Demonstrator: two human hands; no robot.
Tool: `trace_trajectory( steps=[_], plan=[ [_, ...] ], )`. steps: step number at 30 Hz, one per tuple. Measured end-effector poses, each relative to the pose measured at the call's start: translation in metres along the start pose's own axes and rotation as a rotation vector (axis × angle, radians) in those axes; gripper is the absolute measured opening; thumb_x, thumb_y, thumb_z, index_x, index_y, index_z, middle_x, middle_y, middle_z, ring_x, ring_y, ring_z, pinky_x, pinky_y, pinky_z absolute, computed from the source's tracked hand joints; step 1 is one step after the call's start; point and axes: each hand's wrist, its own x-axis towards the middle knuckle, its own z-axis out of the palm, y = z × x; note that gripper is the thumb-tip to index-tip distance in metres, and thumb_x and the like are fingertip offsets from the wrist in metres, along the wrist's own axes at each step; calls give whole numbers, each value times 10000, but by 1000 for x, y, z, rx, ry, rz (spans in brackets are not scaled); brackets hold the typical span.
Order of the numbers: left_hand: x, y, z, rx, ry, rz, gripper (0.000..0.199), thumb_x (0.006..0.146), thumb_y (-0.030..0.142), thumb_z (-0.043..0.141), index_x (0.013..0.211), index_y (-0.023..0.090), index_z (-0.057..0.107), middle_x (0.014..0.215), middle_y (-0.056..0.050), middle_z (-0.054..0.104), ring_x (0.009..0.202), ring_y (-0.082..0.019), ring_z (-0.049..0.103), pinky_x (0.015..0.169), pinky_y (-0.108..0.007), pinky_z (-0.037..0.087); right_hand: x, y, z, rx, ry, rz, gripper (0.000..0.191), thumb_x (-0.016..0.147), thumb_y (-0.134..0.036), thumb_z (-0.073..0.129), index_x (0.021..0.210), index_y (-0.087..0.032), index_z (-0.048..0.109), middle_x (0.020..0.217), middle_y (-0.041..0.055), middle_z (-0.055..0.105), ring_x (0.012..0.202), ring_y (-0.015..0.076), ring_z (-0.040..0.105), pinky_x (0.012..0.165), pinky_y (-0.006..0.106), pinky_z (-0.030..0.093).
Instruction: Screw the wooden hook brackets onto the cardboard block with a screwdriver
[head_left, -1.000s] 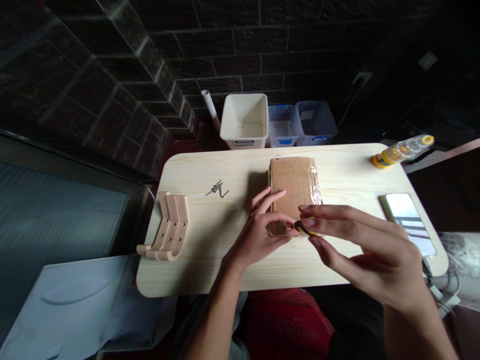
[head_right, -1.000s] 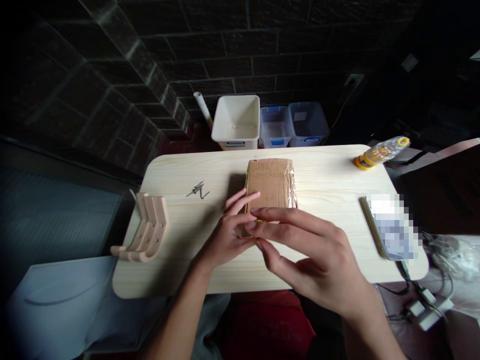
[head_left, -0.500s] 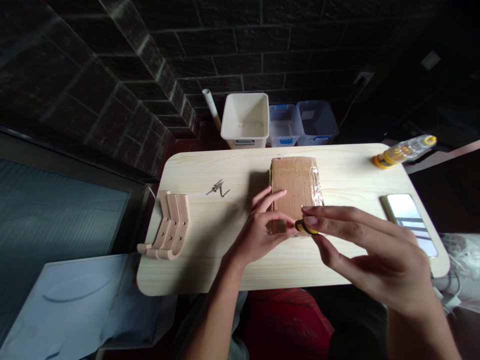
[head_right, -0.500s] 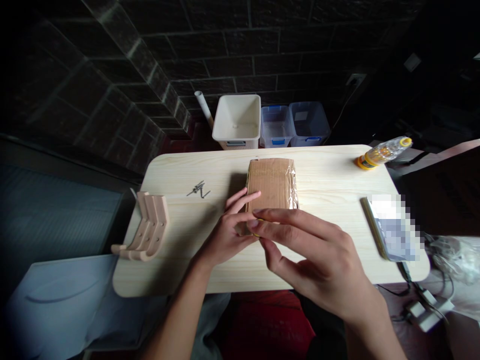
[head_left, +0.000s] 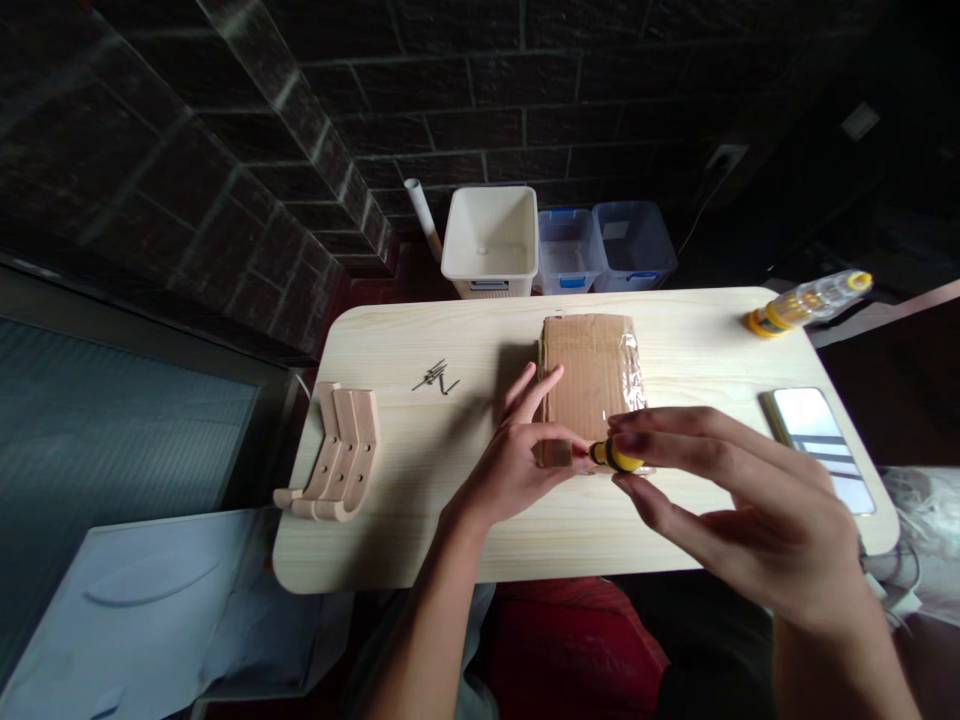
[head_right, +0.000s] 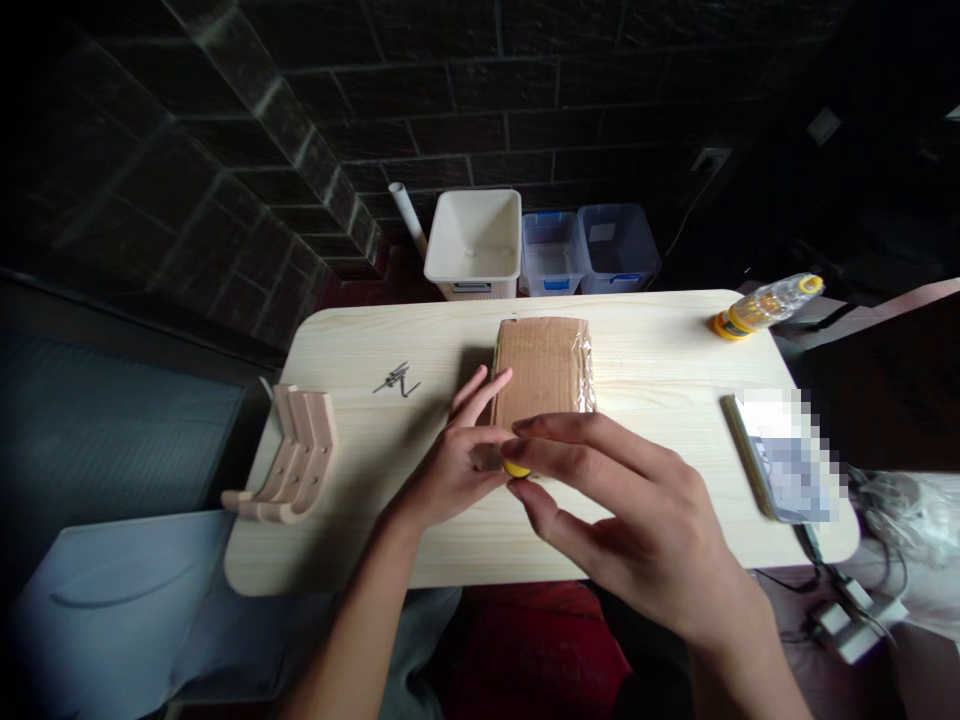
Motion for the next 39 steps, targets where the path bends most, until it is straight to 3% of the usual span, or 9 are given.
trace_trajectory(
  steps=[5, 14, 24, 33, 39],
  plan=[
    [1, -1, -1, -48, -42, 3, 162, 883, 387, 806, 957, 245, 829, 1716, -26, 371, 1646, -339, 183, 1323, -570, 274, 1, 0, 0, 8, -16, 22, 364, 886, -59, 778, 1223, -182, 719, 1164, 90, 772, 1066, 195, 761, 916, 275, 637],
    [-5, 4, 6, 18, 31, -9, 157, 883, 397, 806, 978, 277, 840, 1694, -24, 411, 1619, -347, 253, 1286, -584, 346, 1, -2, -7, 3, -53, 47, 356, 907, -89, 768, 1238, -205, 709, 1190, 76, 774, 1076, 185, 759, 911, 246, 631],
    [-6, 0, 6, 39, 12, 5, 144, 939, 382, 743, 997, 277, 822, 1717, 0, 367, 1629, -337, 224, 1295, -571, 334, 4, 0, 0, -61, -43, 10, 394, 937, -95, 737, 1300, -245, 697, 1163, 67, 694, 1044, 154, 736, 894, 225, 612],
    [-4, 2, 4, 18, 6, -8, 125, 907, 349, 780, 984, 257, 814, 1707, -30, 387, 1629, -343, 218, 1300, -586, 316, 4, -5, -4, -22, -93, 62, 498, 944, -39, 670, 1396, -248, 648, 1329, 52, 724, 1166, 141, 719, 1022, 207, 565],
    [-5, 2, 4, 9, 6, -21, 124, 906, 365, 782, 950, 254, 817, 1705, -26, 391, 1628, -337, 226, 1300, -578, 322, 4, -4, -6, -38, -80, 50, 416, 926, -75, 736, 1304, -242, 694, 1223, 46, 753, 1092, 136, 740, 952, 195, 590]
  ],
)
